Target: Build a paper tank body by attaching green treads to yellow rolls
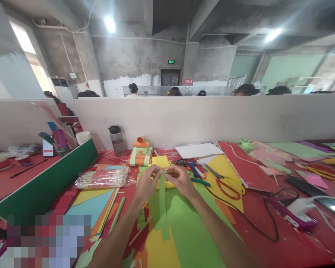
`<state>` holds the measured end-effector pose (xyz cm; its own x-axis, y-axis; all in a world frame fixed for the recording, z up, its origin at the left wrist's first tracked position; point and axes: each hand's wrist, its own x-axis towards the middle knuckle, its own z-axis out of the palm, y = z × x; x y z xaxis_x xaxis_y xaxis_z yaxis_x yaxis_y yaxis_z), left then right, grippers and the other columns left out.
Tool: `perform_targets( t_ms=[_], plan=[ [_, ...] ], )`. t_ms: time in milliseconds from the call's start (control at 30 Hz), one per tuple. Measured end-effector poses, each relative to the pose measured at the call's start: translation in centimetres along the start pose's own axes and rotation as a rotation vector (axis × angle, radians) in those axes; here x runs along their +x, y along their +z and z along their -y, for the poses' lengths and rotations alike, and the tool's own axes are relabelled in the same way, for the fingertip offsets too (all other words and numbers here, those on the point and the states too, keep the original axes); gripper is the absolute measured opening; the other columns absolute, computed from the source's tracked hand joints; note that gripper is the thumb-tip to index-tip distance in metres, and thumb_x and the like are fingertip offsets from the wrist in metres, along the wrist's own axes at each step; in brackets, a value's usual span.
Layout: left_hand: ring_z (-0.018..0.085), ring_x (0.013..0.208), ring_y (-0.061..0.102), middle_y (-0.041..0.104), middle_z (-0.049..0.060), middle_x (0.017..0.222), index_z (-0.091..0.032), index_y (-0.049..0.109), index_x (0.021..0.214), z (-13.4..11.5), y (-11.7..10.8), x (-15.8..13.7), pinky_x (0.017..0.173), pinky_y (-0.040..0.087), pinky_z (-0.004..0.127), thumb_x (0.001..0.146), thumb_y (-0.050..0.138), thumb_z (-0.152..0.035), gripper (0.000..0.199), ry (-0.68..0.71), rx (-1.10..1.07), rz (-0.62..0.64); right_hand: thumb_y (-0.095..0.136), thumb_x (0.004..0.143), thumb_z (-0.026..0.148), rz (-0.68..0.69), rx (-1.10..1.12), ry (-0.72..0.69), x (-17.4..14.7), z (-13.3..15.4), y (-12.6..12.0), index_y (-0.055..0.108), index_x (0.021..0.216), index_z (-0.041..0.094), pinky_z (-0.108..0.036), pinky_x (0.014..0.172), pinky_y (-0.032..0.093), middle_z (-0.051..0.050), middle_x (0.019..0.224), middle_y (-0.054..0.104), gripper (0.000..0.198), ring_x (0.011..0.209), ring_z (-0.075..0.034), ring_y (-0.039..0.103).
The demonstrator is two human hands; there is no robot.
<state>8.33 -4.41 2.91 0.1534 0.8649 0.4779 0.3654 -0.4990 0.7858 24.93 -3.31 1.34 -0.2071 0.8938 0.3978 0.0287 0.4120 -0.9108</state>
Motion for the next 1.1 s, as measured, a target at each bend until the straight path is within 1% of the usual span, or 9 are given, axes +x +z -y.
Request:
perform_targets(
  t_ms=[133,300,400,500,600,733,833,933,1100],
  plan=[
    [0.017,0.078,0.061,0.068,0.005,0.090,-0.020,0.065,0.093,0.1,-0.1,0.0,0.072,0.047,0.027,0.086,0.055,-0.037,0.021,0.009,-0.024,0.041,0.066,0.077,0.036,-0.047,-0.035,-0.012,0.1,-0.3,0.1,0.066,0.083,0.019,-0.028,0.067,0.053,-0.003,0.077,0.067,0.018,0.072,-0.018,0.064],
    [0.017,0.077,0.061,0.069,0.006,0.091,-0.019,0.065,0.099,0.2,0.0,0.0,0.069,0.047,0.026,0.084,0.058,-0.040,0.027,-0.038,-0.080,0.076,0.065,0.078,0.032,-0.092,-0.066,-0.029,0.1,-0.5,-0.2,0.070,0.086,0.019,-0.029,0.068,0.052,-0.004,0.080,0.071,0.016,0.074,-0.019,0.065],
    [0.018,0.077,0.063,0.070,0.006,0.089,-0.019,0.065,0.099,0.4,0.0,0.1,0.068,0.047,0.027,0.083,0.059,-0.040,0.028,-0.082,-0.086,0.067,0.064,0.079,0.031,-0.066,-0.036,-0.020,0.1,-0.2,-0.2,0.071,0.090,0.019,-0.030,0.072,0.052,-0.006,0.086,0.072,0.018,0.078,-0.020,0.066],
    [0.018,0.077,0.064,0.070,0.006,0.087,-0.019,0.066,0.099,0.6,0.0,0.2,0.068,0.048,0.027,0.082,0.060,-0.041,0.028,-0.113,-0.092,0.036,0.066,0.079,0.031,-0.013,0.010,0.008,0.0,0.3,-0.1,0.069,0.098,0.020,-0.032,0.081,0.052,-0.007,0.097,0.071,0.023,0.086,-0.021,0.066],
    [0.019,0.077,0.064,0.071,0.006,0.086,-0.019,0.067,0.097,0.8,0.0,0.3,0.068,0.048,0.028,0.081,0.061,-0.041,0.028,-0.123,-0.095,0.011,0.068,0.077,0.034,0.020,0.019,0.028,-0.1,0.5,0.1,0.068,0.104,0.020,-0.033,0.082,0.053,-0.007,0.103,0.070,0.030,0.088,-0.021,0.067],
    [0.019,0.076,0.064,0.071,0.005,0.086,-0.020,0.069,0.097,0.6,0.0,0.2,0.068,0.049,0.027,0.080,0.062,-0.040,0.027,-0.109,-0.080,0.015,0.069,0.077,0.039,-0.034,0.005,0.013,0.1,-0.1,0.1,0.070,0.099,0.019,-0.035,0.080,0.054,-0.008,0.095,0.072,0.030,0.086,-0.023,0.067],
    [0.019,0.078,0.065,0.072,0.005,0.089,-0.020,0.070,0.097,0.2,-0.1,0.1,0.069,0.049,0.027,0.083,0.058,-0.040,0.027,-0.091,-0.082,0.039,0.069,0.076,0.041,-0.075,-0.007,0.005,0.2,-0.6,-0.1,0.072,0.094,0.019,-0.035,0.080,0.054,-0.008,0.092,0.073,0.029,0.084,-0.024,0.068],
    [0.020,0.081,0.066,0.072,0.005,0.091,-0.020,0.072,0.096,0.1,-0.2,0.1,0.071,0.049,0.027,0.085,0.056,-0.041,0.028,-0.104,-0.094,0.050,0.069,0.077,0.041,-0.068,0.001,-0.008,0.3,-0.9,-0.3,0.072,0.095,0.020,-0.035,0.081,0.054,-0.007,0.093,0.073,0.028,0.085,-0.024,0.068],
    [0.020,0.077,0.065,0.073,0.006,0.088,-0.019,0.072,0.092,0.4,-0.3,0.3,0.068,0.048,0.028,0.081,0.061,-0.042,0.028,-0.159,-0.099,0.040,0.069,0.077,0.038,-0.060,0.014,0.001,0.2,-0.9,-0.3,0.074,0.096,0.020,-0.036,0.081,0.054,-0.008,0.093,0.073,0.027,0.085,-0.024,0.069]
  ],
)
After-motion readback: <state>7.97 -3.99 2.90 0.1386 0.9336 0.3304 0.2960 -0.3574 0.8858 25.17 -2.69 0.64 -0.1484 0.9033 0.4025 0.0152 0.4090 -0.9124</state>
